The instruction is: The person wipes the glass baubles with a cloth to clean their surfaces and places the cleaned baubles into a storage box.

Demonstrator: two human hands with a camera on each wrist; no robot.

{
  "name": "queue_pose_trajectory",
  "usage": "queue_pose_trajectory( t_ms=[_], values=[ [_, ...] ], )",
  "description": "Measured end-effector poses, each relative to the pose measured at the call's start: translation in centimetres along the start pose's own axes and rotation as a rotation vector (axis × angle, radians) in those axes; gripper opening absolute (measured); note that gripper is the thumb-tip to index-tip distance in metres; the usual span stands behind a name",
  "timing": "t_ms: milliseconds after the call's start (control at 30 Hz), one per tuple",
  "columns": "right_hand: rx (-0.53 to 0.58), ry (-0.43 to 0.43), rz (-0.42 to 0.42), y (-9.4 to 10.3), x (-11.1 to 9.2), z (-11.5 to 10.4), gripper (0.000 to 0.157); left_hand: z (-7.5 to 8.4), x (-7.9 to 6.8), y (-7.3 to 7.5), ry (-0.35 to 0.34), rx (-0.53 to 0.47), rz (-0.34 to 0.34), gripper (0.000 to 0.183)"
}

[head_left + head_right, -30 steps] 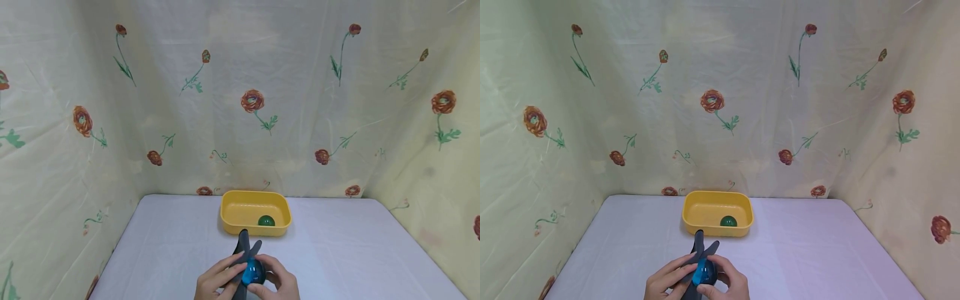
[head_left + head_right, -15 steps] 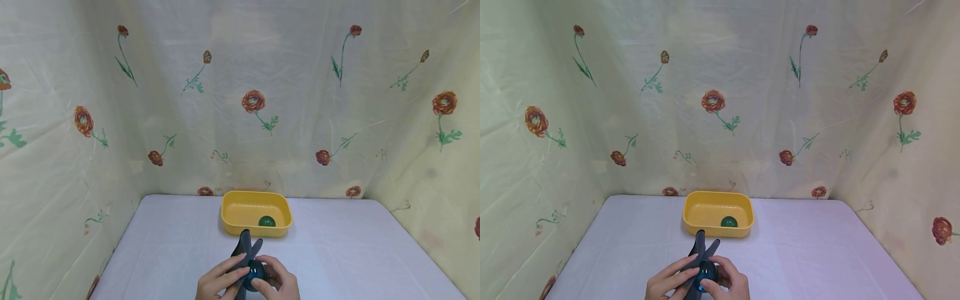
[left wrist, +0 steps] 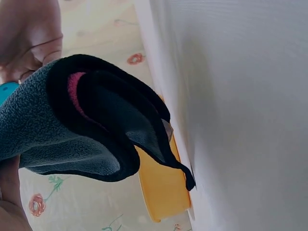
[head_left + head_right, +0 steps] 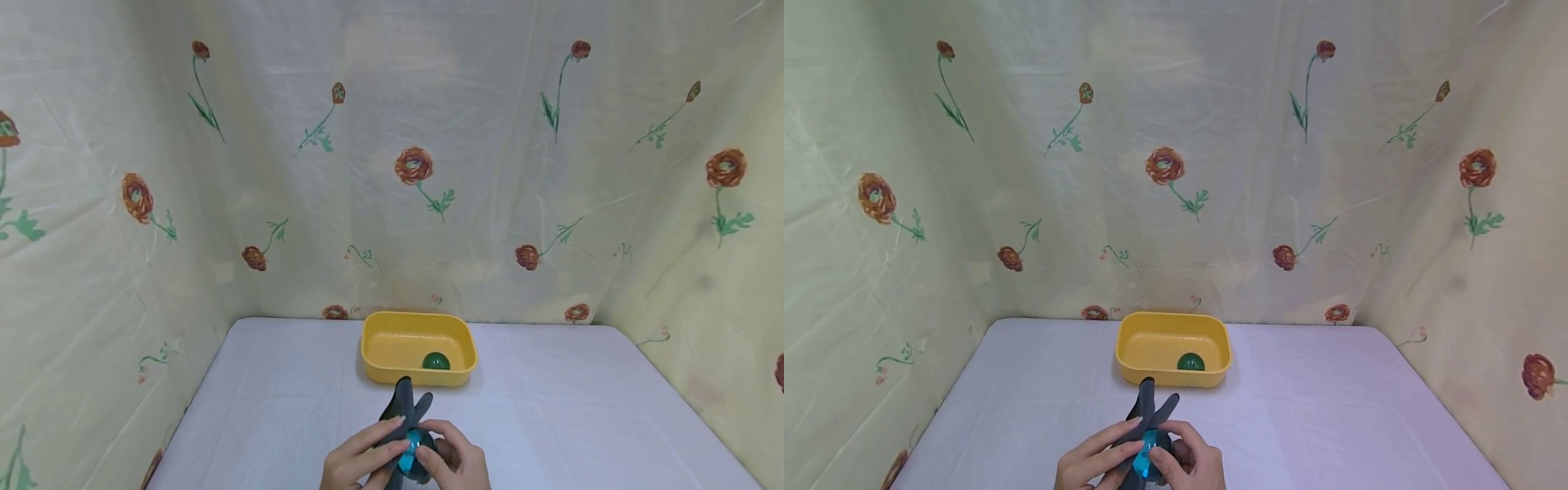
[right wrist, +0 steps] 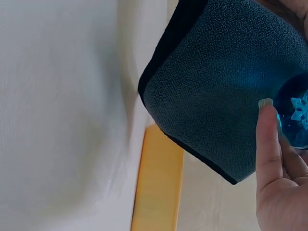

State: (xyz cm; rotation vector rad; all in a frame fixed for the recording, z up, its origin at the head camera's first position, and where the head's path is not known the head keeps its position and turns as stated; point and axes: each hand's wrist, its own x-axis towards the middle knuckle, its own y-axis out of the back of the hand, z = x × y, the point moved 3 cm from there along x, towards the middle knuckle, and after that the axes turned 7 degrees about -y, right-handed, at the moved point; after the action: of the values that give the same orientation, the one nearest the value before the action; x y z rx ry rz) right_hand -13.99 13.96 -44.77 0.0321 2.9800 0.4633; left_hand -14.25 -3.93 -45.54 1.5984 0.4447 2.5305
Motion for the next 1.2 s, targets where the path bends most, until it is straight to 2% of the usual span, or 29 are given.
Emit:
queue_pose_trajectory(
  t_ms=[133, 233, 400, 500, 733, 933, 1200],
  values=[
    [-0.02, 0.033, -0.016, 0.0, -0.1, -0.2, 0.048, 0.0, 0.1, 0.0, 0.015, 0.001, 0.005, 0.045],
    [-0.028, 0.052, -0.045, 0.1, -0.3, -0.4, 0.051, 0.0, 0.0, 0.0, 0.101, -0.007, 0.0, 0.046],
    [-0.028, 0.08, -0.063, 0.0, -0.6, -0.5, 0.053, -0.2, 0.1, 0.0, 0.289, -0.037, -0.012, 0.043],
    [-0.025, 0.108, -0.056, -0.2, -0.8, -0.7, 0.053, -0.2, 0.2, 0.1, 0.345, -0.037, -0.035, 0.037],
    [-0.031, 0.192, -0.061, -0.4, -1.2, -1.2, 0.058, -0.1, 0.5, 0.3, 0.389, -0.037, -0.052, 0.032],
    [-0.033, 0.276, -0.042, -0.4, -1.6, -1.2, 0.055, 0.1, 0.8, 0.4, 0.419, -0.033, -0.05, 0.034],
    [-0.073, 0.385, 0.031, -0.6, -2.0, -1.2, 0.05, -0.1, 0.8, 0.3, 0.452, -0.032, -0.038, 0.036]
  ],
)
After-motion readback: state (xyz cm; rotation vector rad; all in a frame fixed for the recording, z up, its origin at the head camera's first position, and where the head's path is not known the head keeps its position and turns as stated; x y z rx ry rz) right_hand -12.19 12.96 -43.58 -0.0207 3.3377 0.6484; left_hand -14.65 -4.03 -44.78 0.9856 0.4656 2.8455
